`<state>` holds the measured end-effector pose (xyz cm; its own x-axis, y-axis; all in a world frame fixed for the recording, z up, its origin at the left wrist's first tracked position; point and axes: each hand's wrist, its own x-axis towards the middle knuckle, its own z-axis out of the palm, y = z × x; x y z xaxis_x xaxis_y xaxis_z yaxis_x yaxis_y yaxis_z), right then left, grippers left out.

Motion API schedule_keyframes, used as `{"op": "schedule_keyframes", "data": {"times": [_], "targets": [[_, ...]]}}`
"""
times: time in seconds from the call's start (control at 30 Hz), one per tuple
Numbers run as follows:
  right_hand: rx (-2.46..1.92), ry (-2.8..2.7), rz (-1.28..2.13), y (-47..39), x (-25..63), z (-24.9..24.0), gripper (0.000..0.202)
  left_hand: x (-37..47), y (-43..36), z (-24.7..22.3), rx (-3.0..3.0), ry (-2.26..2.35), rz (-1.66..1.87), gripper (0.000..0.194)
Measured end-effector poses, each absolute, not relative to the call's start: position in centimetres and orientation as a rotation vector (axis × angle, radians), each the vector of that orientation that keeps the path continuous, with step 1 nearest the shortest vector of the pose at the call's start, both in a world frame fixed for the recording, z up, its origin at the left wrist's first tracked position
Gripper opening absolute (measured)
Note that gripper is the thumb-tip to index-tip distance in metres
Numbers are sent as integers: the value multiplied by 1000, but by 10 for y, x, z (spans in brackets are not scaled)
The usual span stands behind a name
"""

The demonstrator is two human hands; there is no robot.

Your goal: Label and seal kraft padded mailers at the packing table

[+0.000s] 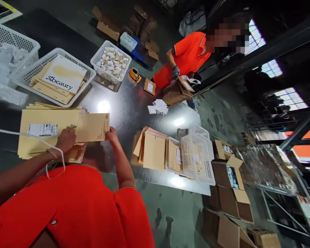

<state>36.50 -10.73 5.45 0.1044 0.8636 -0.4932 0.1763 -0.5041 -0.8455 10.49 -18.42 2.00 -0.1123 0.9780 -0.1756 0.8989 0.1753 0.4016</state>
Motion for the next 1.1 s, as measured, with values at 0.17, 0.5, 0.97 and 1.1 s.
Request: {"op": "schedule_keyframes", "data": {"times": [0.17,0.5,0.97,1.1], "targets": [[-1728,-944,1619,-103,366,47,18,92,-190,33,1795,2091,163,36],[-1614,-889,1747,-109,354,29,28,75,-197,35,1861,2079,93,46],[-1686,-792,1740,-123,340,31,23,70,-199,19,2048,1967,271,36],[-1690,-759,1765,-136,328,29,26,70,-201,15,2081,1921,300,35]]}}
